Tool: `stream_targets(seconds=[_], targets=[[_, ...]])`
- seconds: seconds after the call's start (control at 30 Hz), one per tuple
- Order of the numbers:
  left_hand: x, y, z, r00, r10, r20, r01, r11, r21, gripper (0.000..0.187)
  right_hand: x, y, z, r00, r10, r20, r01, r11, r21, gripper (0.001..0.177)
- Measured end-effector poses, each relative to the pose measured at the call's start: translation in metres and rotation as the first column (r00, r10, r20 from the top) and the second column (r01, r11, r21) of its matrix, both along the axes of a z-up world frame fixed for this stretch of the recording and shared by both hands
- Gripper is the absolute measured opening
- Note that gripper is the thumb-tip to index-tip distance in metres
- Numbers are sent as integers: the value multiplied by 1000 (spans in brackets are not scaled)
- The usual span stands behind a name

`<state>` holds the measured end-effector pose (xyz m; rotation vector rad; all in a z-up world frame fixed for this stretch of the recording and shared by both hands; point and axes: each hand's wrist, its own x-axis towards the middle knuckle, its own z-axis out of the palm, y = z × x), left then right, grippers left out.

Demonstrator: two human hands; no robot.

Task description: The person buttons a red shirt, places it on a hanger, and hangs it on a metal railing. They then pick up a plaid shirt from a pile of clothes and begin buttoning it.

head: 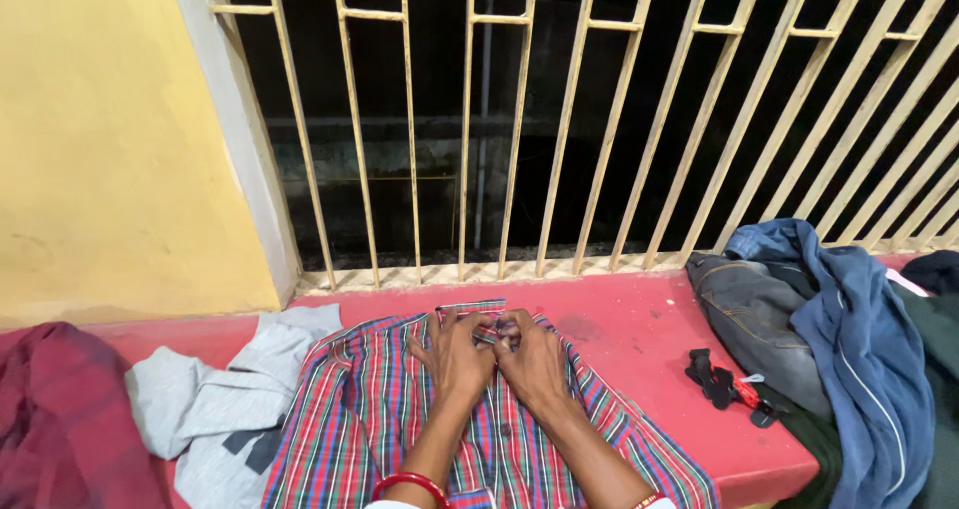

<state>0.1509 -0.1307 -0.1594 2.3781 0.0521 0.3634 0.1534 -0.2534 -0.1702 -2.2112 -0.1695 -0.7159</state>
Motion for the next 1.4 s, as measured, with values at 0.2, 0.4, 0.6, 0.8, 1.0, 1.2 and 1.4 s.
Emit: stream_targets(seconds=[0.2, 0.4, 0.6, 0.8, 1.0, 1.2, 1.4], targets=[[12, -3, -18, 980, 11, 199, 9, 995, -95, 29, 1, -3, -2, 999, 19, 41, -22, 997, 80, 26], [14, -3, -18, 983, 8, 185, 8, 996, -86, 35, 3, -10, -6, 987, 158, -2, -153, 954, 257, 23], [13, -4, -20, 980, -17, 200, 22, 999, -26, 30, 5, -16, -12, 997, 79, 21, -82, 980, 182, 29], [14, -2, -32, 955, -47, 293, 59, 998, -33, 14, 0, -12, -3, 989, 85, -118, -57, 974, 219, 29], [14, -1, -31, 951, -15, 308, 29, 999, -40, 12, -17, -5, 15, 958, 277, -73, -254, 939, 232, 38], [3, 1, -19, 944, -38, 327, 72, 993, -93, 17, -7, -12, 3, 972, 225, -69, -198, 940, 279, 35], [0, 1, -14, 944, -39, 327, 74, 993, -97, 11, 21, -31, -27, 927, 374, -32, -325, 841, 433, 31]])
